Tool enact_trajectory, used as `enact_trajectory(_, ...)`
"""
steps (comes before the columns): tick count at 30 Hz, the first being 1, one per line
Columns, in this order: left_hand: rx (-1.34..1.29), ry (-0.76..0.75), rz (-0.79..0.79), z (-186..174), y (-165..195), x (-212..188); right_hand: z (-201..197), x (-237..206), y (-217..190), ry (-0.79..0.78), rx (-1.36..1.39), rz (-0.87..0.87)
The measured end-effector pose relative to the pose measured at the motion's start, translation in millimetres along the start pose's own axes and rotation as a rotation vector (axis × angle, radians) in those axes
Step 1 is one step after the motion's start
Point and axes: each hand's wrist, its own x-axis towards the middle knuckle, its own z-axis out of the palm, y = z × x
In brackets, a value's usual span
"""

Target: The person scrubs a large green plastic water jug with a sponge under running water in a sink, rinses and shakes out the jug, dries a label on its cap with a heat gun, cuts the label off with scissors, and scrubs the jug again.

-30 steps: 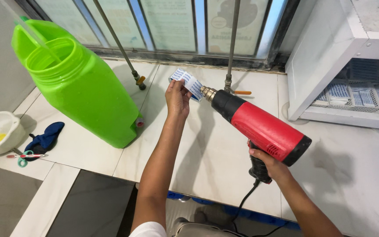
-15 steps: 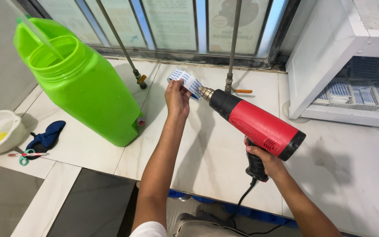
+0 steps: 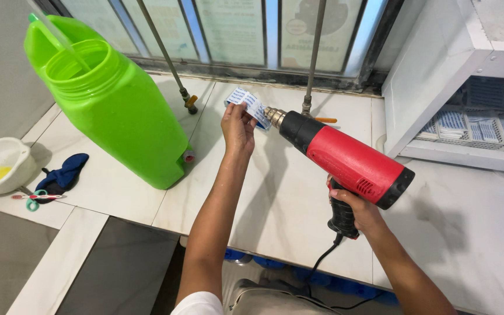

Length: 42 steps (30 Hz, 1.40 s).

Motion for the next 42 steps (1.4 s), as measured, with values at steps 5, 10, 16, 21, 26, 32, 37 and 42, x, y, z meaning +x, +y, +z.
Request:
enact_trajectory(5, -0.030, -0.051, 0.019, 4, 4, -3, 0, 0, 1, 0.015, 0.012, 0.011)
enact_trajectory(10, -0.014, -0.029, 0.013, 2, -1, 0, -2, -1, 2, 0.005, 0.012, 0.002)
enact_trajectory(16, -0.073, -0.042, 0.012, 3, -4, 1, -3, -2, 4, -0.003, 0.004, 0.007)
enact_trajectory(21, -0.067, -0.019, -0.003, 6, -4, -3, -2, -1, 2, -0.021, 0.004, -0.011)
enact_trajectory(26, -0.137, -0.006, -0.041, 5, -8, -2, 1, 0, -1, -0.014, 0.008, -0.004)
enact_trajectory(32, -0.180, -0.040, -0.038, 0, -11, -1, 3, 1, -3, 0.002, 0.007, 0.000)
enact_trajectory(37, -0.134, -0.055, -0.034, -1, -9, -5, 0, 1, -9, -0.011, 0.033, -0.004)
enact_trajectory(42, -0.149, -0.069, -0.024, -1, -6, -7, -1, 0, -13, -0.018, 0.029, -0.014)
